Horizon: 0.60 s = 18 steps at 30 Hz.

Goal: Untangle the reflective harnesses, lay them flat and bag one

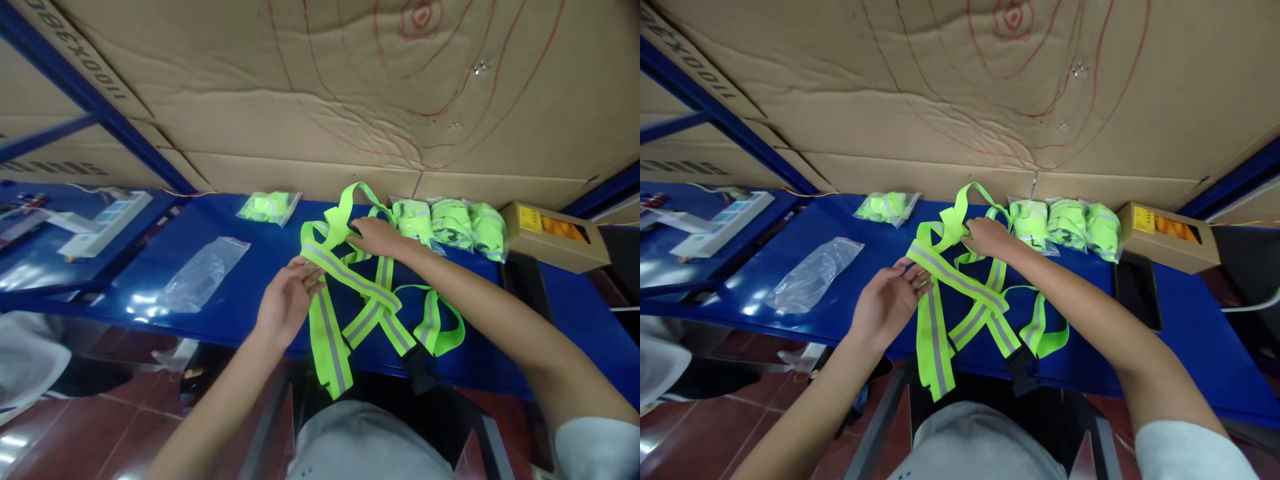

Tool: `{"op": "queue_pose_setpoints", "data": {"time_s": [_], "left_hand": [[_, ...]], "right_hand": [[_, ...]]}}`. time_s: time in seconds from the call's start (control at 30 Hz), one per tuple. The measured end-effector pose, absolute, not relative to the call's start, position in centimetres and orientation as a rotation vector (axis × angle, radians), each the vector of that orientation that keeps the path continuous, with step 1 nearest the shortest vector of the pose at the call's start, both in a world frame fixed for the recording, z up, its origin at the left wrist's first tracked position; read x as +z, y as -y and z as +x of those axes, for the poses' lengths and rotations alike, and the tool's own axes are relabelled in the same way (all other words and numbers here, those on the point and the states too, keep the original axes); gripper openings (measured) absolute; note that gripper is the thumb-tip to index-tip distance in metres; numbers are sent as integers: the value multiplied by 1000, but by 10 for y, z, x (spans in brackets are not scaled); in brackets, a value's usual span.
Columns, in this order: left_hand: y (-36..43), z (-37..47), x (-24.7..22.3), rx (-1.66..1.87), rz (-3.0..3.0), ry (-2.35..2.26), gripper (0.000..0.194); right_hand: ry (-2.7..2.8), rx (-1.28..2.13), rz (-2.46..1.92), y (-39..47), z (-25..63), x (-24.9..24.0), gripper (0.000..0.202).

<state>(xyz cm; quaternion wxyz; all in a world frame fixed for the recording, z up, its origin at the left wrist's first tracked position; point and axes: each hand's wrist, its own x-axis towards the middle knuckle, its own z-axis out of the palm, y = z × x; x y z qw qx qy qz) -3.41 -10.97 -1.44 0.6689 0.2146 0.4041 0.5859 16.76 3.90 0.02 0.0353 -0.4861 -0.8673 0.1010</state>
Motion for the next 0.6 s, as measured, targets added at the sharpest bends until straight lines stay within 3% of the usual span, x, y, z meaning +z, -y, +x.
{"op": "queue_pose_setpoints", "data": {"time_s": [0.17,0.37,0.47,0.6], "left_hand": [[111,-35,1,1361,326,-670,26],[115,-63,23,1600,400,-754,33],[122,-83,12,1598,576,-1038,41],[132,-106,-23,1367,926,-1601,49]], "right_hand": [[2661,212,-1561,-51,148,-13,79],[2617,210,-1625,-55,142,-6,93],[2550,253,-1646,-60,143,-4,88],[2523,309,-1633,-65,149,-6,61]]}}
